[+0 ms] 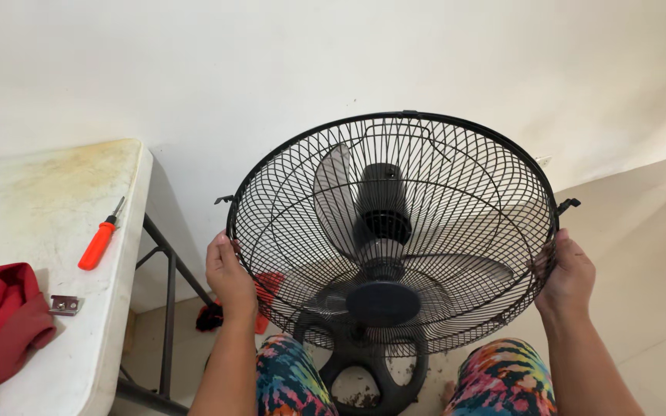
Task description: The person assembles a standing electric fan by attaching the motor housing, rear and front wire cages, and fan blades. They use a screwdriver to secure the motor and then fit the blades and cages by hand, finishing with a brief wipe of the base.
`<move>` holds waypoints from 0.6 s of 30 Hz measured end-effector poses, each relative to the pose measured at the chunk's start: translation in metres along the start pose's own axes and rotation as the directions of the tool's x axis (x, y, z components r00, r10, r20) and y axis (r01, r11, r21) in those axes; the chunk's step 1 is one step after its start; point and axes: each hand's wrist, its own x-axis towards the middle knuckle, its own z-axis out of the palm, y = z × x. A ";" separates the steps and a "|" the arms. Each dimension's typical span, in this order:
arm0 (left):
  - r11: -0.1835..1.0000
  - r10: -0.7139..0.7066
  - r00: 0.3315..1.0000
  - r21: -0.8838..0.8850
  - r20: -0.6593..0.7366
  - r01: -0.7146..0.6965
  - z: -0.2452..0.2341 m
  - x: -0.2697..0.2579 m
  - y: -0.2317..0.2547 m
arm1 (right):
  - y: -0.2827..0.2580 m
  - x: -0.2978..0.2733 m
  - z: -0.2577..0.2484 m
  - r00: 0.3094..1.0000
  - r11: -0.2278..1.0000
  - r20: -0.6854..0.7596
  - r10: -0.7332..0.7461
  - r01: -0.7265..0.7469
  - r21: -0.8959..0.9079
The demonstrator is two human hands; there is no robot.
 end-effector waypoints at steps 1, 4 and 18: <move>0.997 0.047 0.999 0.069 -0.017 -0.046 0.000 0.000 -0.001 | 0.000 -0.001 0.001 0.998 0.998 -0.029 -0.061 0.061 -0.019; 0.996 0.064 0.998 0.068 -0.013 -0.063 0.003 0.000 -0.002 | 0.005 -0.003 0.010 0.969 0.977 -0.133 -0.211 0.204 -0.064; 0.997 -0.014 0.995 -0.069 0.096 0.021 0.014 -0.017 0.014 | -0.007 -0.007 0.030 0.894 0.892 -0.159 -0.419 0.371 -0.259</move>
